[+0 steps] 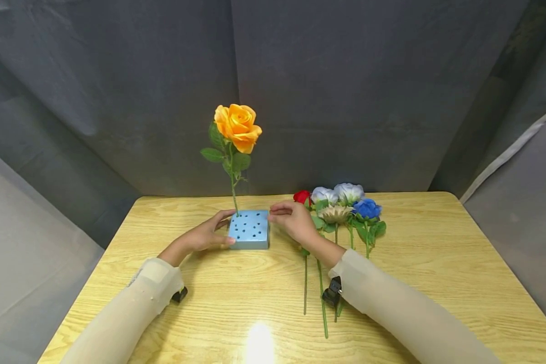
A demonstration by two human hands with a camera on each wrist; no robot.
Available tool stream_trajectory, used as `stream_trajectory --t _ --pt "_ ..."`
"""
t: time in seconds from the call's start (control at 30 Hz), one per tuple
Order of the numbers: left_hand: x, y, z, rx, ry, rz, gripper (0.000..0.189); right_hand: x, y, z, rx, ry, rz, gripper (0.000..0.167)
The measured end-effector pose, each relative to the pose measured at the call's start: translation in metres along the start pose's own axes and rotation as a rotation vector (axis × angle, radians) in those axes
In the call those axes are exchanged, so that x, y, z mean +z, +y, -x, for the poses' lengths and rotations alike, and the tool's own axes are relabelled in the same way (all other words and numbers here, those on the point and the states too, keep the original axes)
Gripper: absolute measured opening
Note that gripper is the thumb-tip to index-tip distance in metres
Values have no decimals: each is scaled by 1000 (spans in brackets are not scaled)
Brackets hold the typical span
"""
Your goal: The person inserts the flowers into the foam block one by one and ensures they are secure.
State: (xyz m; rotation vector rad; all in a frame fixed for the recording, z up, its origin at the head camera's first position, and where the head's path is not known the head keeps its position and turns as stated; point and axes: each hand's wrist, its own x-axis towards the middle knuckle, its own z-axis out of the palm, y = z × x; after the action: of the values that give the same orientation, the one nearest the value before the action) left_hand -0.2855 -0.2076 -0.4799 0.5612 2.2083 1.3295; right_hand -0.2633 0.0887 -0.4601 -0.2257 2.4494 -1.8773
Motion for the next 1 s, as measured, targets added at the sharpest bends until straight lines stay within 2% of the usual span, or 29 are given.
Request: stream_trajectory --t 0.6,1.0 --pt "-2 -2 1 0 -14 -5 94 -22 2 37 32 -78 -55 41" --pt "-1 -1 0 -7 -23 -3 94 -37 13 63 59 -84 -64 45"
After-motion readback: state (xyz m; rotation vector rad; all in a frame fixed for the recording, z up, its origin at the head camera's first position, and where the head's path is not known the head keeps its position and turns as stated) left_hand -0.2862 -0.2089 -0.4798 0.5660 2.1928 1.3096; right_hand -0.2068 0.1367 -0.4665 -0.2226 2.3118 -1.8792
